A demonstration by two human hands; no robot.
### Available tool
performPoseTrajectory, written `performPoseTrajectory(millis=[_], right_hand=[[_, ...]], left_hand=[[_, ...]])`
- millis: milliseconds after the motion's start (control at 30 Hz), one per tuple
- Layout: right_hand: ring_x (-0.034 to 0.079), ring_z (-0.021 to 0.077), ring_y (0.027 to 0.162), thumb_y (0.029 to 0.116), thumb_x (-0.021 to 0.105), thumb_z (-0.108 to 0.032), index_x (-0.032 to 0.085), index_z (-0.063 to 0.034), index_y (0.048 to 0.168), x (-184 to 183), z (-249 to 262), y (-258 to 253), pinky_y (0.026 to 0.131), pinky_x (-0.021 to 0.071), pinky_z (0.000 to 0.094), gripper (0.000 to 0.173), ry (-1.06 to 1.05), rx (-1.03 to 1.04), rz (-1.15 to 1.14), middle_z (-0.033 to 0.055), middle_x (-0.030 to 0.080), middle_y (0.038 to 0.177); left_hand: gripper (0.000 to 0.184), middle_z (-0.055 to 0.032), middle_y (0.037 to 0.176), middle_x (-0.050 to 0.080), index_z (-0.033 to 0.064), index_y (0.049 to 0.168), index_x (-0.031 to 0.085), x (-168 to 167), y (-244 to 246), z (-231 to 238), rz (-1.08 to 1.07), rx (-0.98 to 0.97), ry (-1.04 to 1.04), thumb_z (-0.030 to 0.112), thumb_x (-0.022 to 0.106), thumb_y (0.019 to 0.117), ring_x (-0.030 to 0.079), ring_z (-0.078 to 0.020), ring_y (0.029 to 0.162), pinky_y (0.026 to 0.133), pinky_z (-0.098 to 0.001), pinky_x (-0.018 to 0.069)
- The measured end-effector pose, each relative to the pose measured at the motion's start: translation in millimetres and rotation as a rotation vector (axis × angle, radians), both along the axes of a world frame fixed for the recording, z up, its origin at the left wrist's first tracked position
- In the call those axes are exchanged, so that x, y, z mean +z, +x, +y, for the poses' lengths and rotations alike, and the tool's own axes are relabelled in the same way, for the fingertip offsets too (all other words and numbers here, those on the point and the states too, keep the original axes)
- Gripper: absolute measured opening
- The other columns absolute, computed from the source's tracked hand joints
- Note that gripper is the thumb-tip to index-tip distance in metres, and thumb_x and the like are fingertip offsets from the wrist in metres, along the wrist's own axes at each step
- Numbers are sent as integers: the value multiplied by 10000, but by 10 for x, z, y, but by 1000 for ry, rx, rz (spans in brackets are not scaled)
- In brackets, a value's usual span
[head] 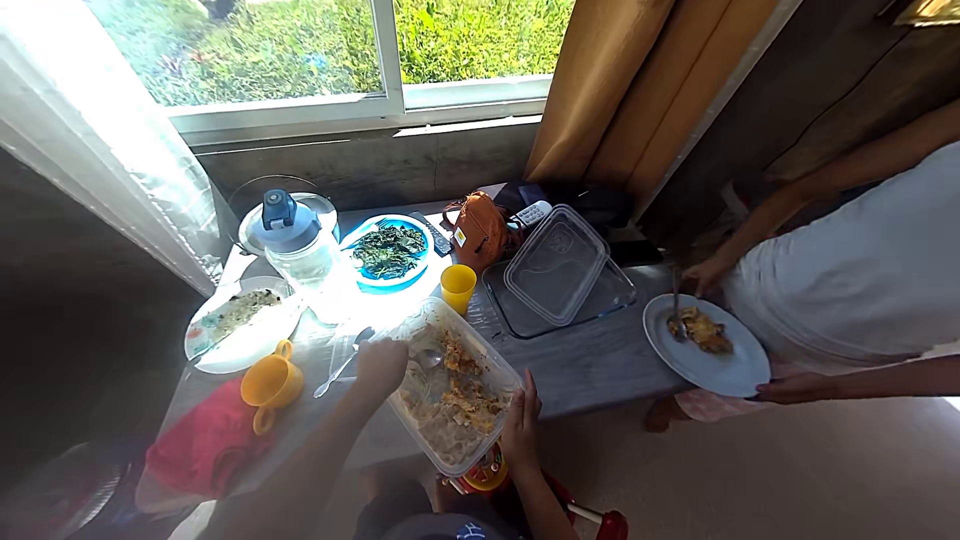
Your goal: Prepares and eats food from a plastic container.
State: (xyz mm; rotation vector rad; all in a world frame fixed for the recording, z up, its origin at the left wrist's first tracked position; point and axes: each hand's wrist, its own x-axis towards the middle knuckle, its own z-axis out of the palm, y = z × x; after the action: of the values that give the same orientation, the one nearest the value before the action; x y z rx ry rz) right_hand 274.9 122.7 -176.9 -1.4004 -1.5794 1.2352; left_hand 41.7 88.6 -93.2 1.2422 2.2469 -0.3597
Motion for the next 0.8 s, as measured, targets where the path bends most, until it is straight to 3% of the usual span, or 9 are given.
performPoseTrajectory(millis=[133, 333, 567, 700, 800], right_hand=[[342, 486, 1426, 1080, 246, -316, 291, 28, 1578, -10, 6, -1, 1185, 275, 566, 607, 3, -1, 2, 358, 355, 1518], [397, 472, 1387, 1074, 253, -282, 449, 53, 1475, -61, 44, 13, 1164, 300, 572, 557, 42, 13, -13, 342, 433, 1456], [403, 458, 1397, 1081, 236, -274, 442, 62, 1472, -51, 62, 30, 1168, 294, 572, 556, 37, 53, -23, 327, 453, 1460], [440, 391, 1397, 1088, 217, -253, 417, 89, 1469, -49, 58, 16, 1168, 320, 525, 549, 45, 64, 33, 303, 477, 1463], [500, 343, 1350, 1091, 226, -232, 417, 98, 1457, -26, 55, 17, 1131, 378, 483, 529, 41, 58, 51, 287, 528, 1416]], left_hand=[[349, -224, 1278, 644, 33, 1240, 686, -64, 58, 118, 78, -81, 64, 15, 409, 1029, 601, -388, 1209, 1008, -567, 421], [382, -201, 1243, 653, 61, 1257, 696, -228, -89, 215, 72, -201, 181, 6, 389, 1037, 608, -357, 1177, 981, -520, 424], [296, -239, 1134, 654, -28, 1155, 704, -192, -318, 315, 54, -578, 341, -1, 437, 1031, 617, -395, 1095, 928, -537, 437], [314, -222, 1240, 652, 7, 1216, 686, -41, -145, 487, 60, -364, 107, 17, 438, 1025, 602, -379, 1184, 1009, -549, 402], [276, -206, 1251, 659, 3, 1192, 678, 19, -24, 570, 67, -254, 48, 26, 468, 1015, 606, -367, 1198, 1028, -550, 391]])
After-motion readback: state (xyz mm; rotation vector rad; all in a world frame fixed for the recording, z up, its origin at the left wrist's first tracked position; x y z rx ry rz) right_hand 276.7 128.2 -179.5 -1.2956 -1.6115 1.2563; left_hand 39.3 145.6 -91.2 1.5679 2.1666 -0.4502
